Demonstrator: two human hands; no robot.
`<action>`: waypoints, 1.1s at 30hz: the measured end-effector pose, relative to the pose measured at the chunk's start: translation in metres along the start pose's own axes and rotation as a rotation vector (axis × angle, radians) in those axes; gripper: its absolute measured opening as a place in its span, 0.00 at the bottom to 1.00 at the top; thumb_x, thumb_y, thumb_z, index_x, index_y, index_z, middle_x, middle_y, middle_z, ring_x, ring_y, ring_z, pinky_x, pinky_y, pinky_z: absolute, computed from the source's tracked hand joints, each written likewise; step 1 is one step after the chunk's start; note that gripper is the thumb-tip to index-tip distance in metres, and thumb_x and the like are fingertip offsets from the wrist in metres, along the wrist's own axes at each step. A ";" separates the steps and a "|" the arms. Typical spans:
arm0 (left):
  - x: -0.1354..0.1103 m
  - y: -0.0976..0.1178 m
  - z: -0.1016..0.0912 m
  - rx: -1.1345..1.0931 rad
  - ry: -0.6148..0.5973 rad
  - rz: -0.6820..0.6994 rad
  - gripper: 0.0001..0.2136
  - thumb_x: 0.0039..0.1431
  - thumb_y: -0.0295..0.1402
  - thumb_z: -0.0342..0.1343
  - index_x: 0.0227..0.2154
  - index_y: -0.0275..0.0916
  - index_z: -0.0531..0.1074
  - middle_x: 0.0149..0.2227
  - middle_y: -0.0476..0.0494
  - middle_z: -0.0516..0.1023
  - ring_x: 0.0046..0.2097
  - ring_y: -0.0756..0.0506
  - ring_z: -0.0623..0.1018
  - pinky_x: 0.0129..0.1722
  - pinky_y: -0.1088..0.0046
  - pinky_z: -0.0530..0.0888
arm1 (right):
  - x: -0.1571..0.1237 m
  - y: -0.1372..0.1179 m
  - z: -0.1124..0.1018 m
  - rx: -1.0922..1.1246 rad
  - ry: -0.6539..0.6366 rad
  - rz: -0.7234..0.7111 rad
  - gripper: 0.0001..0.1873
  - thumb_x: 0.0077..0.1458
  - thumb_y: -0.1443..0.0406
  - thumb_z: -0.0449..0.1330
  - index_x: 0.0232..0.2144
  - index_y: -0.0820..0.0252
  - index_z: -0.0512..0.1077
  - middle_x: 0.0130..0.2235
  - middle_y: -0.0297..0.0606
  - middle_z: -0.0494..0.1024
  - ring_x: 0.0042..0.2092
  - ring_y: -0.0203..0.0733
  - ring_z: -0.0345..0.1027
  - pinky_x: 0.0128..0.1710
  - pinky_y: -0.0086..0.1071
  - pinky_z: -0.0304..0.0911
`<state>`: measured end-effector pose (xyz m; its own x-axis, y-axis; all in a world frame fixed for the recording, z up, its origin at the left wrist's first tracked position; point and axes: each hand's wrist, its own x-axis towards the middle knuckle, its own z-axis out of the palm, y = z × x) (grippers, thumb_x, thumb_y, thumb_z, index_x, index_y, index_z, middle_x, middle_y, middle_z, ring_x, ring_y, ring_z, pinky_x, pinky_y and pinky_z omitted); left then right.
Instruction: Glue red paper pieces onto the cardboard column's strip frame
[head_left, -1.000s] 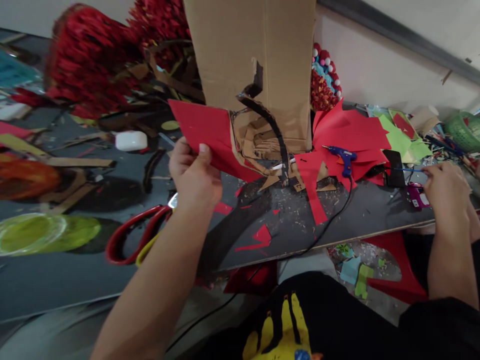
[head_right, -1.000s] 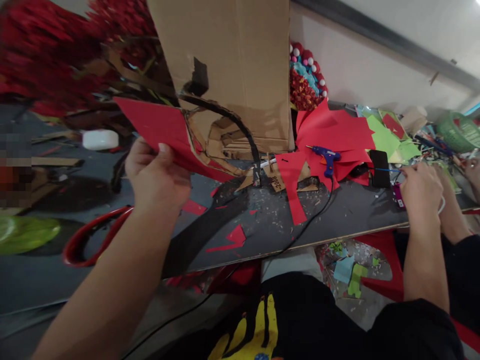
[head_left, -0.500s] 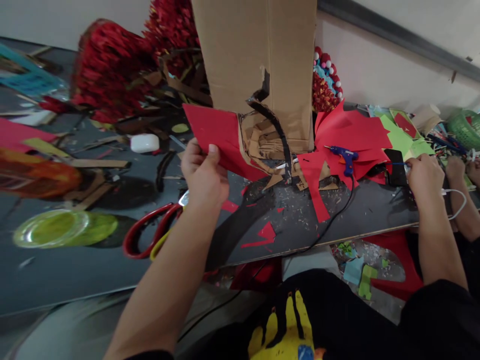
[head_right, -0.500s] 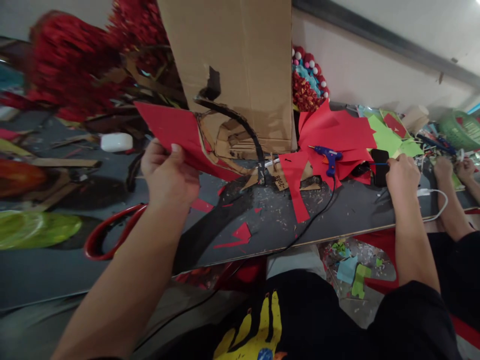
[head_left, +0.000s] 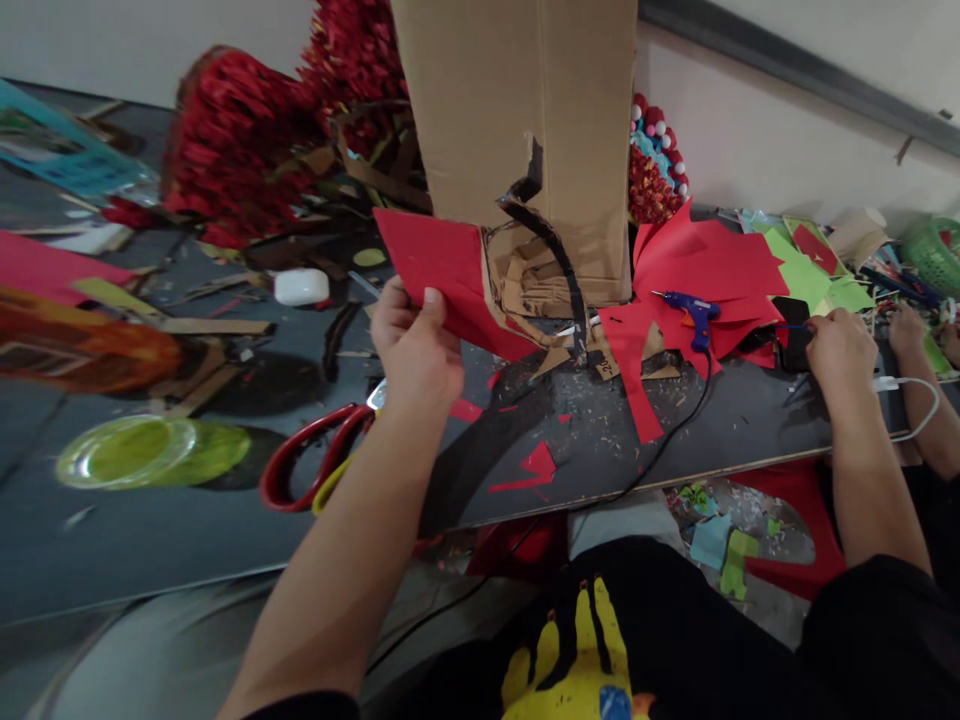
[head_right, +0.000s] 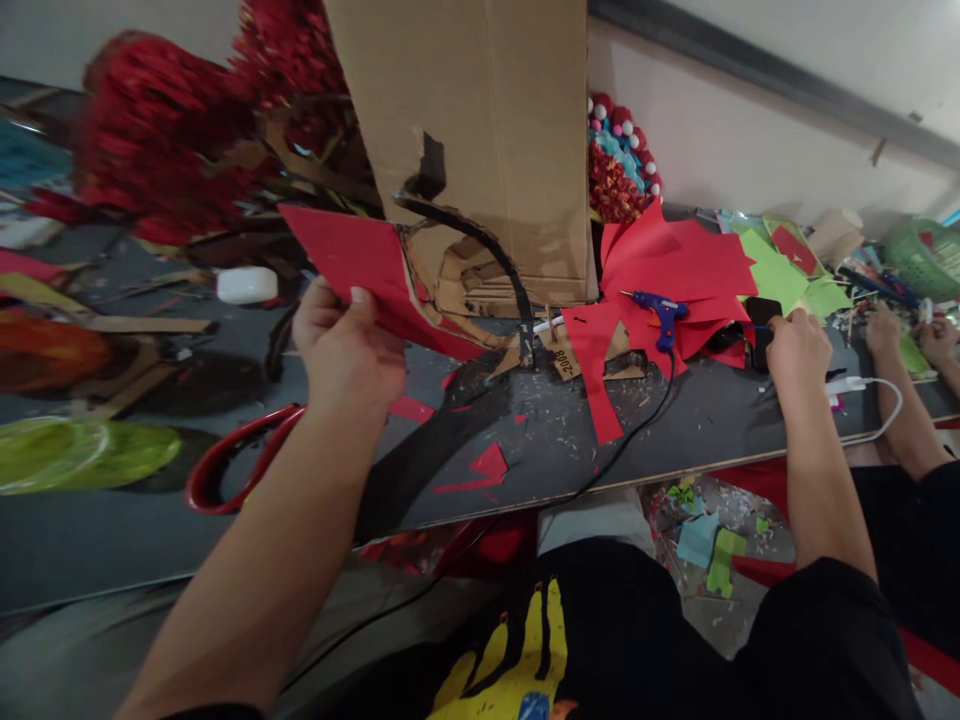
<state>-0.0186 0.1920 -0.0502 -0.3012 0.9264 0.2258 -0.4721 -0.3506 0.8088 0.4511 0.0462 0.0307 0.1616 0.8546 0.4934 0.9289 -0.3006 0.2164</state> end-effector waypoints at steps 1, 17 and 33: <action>0.000 0.001 0.000 -0.001 -0.001 0.001 0.16 0.39 0.41 0.70 0.31 0.44 0.73 0.34 0.52 0.79 0.40 0.48 0.76 0.50 0.68 0.73 | -0.001 0.001 -0.002 -0.004 0.002 0.010 0.08 0.46 0.70 0.58 0.26 0.61 0.78 0.26 0.38 0.65 0.28 0.33 0.43 0.28 0.33 0.41; -0.002 0.004 0.001 -0.022 -0.009 -0.008 0.16 0.38 0.40 0.70 0.30 0.43 0.72 0.34 0.52 0.78 0.40 0.49 0.76 0.52 0.67 0.73 | -0.047 0.017 -0.061 -0.015 0.016 0.141 0.13 0.50 0.67 0.52 0.31 0.59 0.77 0.31 0.44 0.72 0.33 0.44 0.61 0.31 0.37 0.53; -0.003 -0.001 -0.001 0.019 -0.079 -0.057 0.16 0.45 0.45 0.67 0.35 0.45 0.72 0.38 0.49 0.79 0.46 0.47 0.78 0.51 0.70 0.74 | -0.052 -0.124 -0.086 0.686 -0.031 -0.169 0.09 0.59 0.64 0.54 0.35 0.53 0.75 0.35 0.34 0.77 0.37 0.38 0.71 0.38 0.32 0.65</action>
<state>-0.0184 0.1889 -0.0523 -0.2073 0.9531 0.2207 -0.4704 -0.2949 0.8317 0.2986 0.0025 0.0501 -0.0031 0.8809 0.4733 0.9408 0.1630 -0.2972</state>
